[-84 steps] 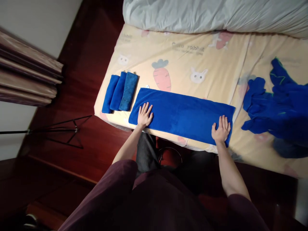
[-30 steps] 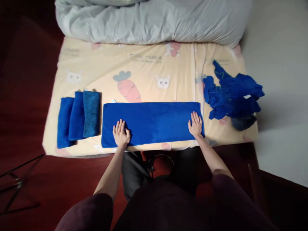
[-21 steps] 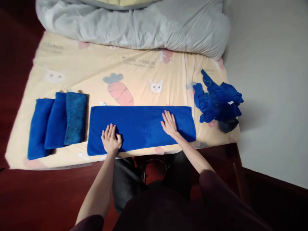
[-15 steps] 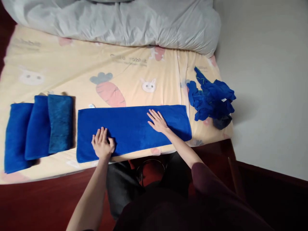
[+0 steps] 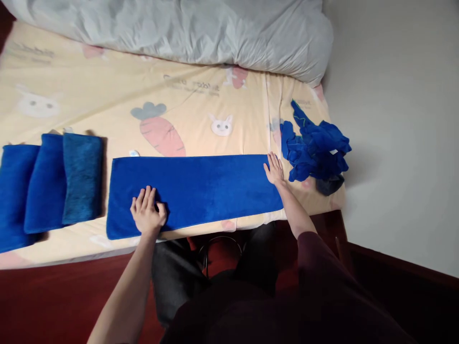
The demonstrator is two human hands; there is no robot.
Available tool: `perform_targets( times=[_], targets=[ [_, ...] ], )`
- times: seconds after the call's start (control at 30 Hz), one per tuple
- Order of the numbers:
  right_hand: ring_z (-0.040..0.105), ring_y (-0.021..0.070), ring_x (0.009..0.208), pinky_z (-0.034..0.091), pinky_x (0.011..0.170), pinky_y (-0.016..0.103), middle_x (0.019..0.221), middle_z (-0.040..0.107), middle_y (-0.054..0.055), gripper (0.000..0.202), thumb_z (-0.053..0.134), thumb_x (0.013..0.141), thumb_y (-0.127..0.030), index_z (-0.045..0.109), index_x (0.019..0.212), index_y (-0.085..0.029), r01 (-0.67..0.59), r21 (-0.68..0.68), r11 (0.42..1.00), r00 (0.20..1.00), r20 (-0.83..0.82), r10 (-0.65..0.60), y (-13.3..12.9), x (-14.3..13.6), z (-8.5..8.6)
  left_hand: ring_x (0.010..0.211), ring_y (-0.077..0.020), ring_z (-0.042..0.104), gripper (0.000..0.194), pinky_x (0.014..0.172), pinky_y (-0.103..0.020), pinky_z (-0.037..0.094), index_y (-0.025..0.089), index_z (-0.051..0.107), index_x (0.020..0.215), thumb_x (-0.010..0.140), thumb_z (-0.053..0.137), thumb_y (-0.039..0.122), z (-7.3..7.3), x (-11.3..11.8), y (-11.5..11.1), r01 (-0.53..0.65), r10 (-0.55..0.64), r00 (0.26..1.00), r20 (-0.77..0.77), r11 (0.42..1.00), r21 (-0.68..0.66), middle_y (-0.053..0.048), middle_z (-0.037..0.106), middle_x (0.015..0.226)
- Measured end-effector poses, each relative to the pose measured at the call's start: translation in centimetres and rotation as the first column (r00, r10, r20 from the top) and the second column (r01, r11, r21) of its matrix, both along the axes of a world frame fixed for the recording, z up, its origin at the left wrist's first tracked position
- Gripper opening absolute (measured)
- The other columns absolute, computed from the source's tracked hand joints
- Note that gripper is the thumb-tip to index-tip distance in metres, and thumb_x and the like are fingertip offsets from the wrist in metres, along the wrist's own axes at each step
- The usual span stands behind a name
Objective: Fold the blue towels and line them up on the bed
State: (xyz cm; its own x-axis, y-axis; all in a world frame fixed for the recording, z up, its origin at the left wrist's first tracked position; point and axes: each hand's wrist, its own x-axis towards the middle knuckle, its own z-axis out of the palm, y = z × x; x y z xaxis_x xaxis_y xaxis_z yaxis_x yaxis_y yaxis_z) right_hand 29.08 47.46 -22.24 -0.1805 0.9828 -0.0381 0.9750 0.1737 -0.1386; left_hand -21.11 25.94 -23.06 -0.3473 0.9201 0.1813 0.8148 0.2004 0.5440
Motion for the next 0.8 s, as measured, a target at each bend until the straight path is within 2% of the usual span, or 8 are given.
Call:
perform_targets(
  times=[0.13,0.23,0.3,0.37,0.53,0.63,0.73,0.8],
  targets=[
    [0.011,0.0204,0.162,0.008,0.132,0.049,0.174,0.017,0.01,0.066,0.023,0.108,-0.042,0.018,0.167,-0.012,0.038,-0.015,0.999,0.999,0.029,-0.038,0.7,-0.3,0.2,0.154,-0.0284,0.033,0.066,0.129,-0.05,0.014,0.013,0.052,0.152,0.087,0.047,0.025,0.1,0.0,0.0,-0.003,0.003,1.0,-0.007,1.0,-0.029,-0.013,0.046,0.161],
    [0.007,0.0243,0.162,0.004,0.131,0.054,0.174,0.015,0.013,0.066,0.023,0.107,-0.04,0.02,0.165,-0.008,0.07,0.0,0.998,0.996,0.064,-0.07,-0.6,-1.2,0.6,0.154,-0.0262,0.034,0.063,0.129,-0.049,0.015,0.013,0.052,0.151,0.09,0.044,0.027,0.1,-0.1,0.0,-0.004,0.003,0.999,-0.045,0.999,-0.042,-0.012,0.047,0.16],
    [0.005,0.0252,0.162,0.005,0.131,0.055,0.174,0.014,0.013,0.066,0.022,0.108,-0.04,0.021,0.165,-0.007,0.038,0.026,0.999,0.997,0.068,-0.04,-3.5,-1.8,0.8,0.154,-0.0251,0.034,0.062,0.129,-0.047,0.014,0.012,0.052,0.152,0.092,0.042,0.028,0.0,-0.2,0.0,0.001,-0.004,0.998,-0.062,0.999,-0.048,-0.012,0.047,0.16],
    [0.007,0.0226,0.162,0.008,0.131,0.052,0.174,0.015,0.011,0.064,0.02,0.108,-0.039,0.022,0.165,-0.01,-0.031,0.039,0.999,0.998,0.052,0.029,-7.7,-1.6,0.7,0.155,-0.0242,0.032,0.061,0.13,-0.046,0.012,0.011,0.05,0.153,0.095,0.039,0.028,0.0,-0.2,0.1,0.007,-0.011,0.997,-0.077,0.998,-0.056,-0.012,0.045,0.162],
    [0.016,0.0202,0.161,0.013,0.131,0.048,0.172,0.024,0.01,0.063,0.016,0.108,-0.038,0.027,0.164,-0.012,0.1,0.064,0.993,0.995,0.008,-0.101,-17.8,2.4,-0.1,0.158,-0.027,0.023,0.06,0.129,-0.047,0.008,0.01,0.044,0.156,0.1,0.037,0.029,1.3,0.3,0.0,0.024,-0.035,0.992,-0.118,0.995,-0.096,-0.014,0.033,0.168],
    [0.02,0.0211,0.16,0.013,0.131,0.05,0.169,0.031,0.01,0.061,0.019,0.107,-0.037,0.034,0.162,-0.014,0.104,0.053,0.993,0.995,-0.015,-0.103,-21.0,5.2,-0.4,0.16,-0.0325,0.014,0.062,0.128,-0.053,0.005,0.008,0.042,0.158,0.102,0.035,0.034,2.4,0.0,-2.1,-0.102,0.084,0.989,-0.122,0.984,-0.149,-0.019,0.022,0.171],
    [0.025,0.0255,0.158,0.018,0.129,0.056,0.166,0.038,0.014,0.06,0.024,0.105,-0.036,0.043,0.157,-0.014,0.167,0.087,0.982,0.983,-0.095,-0.159,-23.0,6.6,-0.2,0.16,-0.036,0.011,0.067,0.127,-0.06,0.007,0.005,0.036,0.16,0.102,0.034,0.039,2.9,-1.8,-6.4,-0.21,0.193,0.975,-0.112,0.962,-0.176,-0.023,0.019,0.17],
    [0.028,0.0301,0.157,0.021,0.125,0.062,0.163,0.041,0.018,0.06,0.025,0.103,-0.036,0.05,0.152,-0.013,0.25,0.137,0.959,0.956,-0.189,-0.222,-24.4,6.3,-0.2,0.16,-0.0362,0.012,0.071,0.126,-0.06,0.011,0.002,0.032,0.16,0.101,0.033,0.041,2.8,-3.6,-9.8,-0.242,0.227,0.969,-0.098,0.951,-0.191,-0.026,0.021,0.169]
  ],
)
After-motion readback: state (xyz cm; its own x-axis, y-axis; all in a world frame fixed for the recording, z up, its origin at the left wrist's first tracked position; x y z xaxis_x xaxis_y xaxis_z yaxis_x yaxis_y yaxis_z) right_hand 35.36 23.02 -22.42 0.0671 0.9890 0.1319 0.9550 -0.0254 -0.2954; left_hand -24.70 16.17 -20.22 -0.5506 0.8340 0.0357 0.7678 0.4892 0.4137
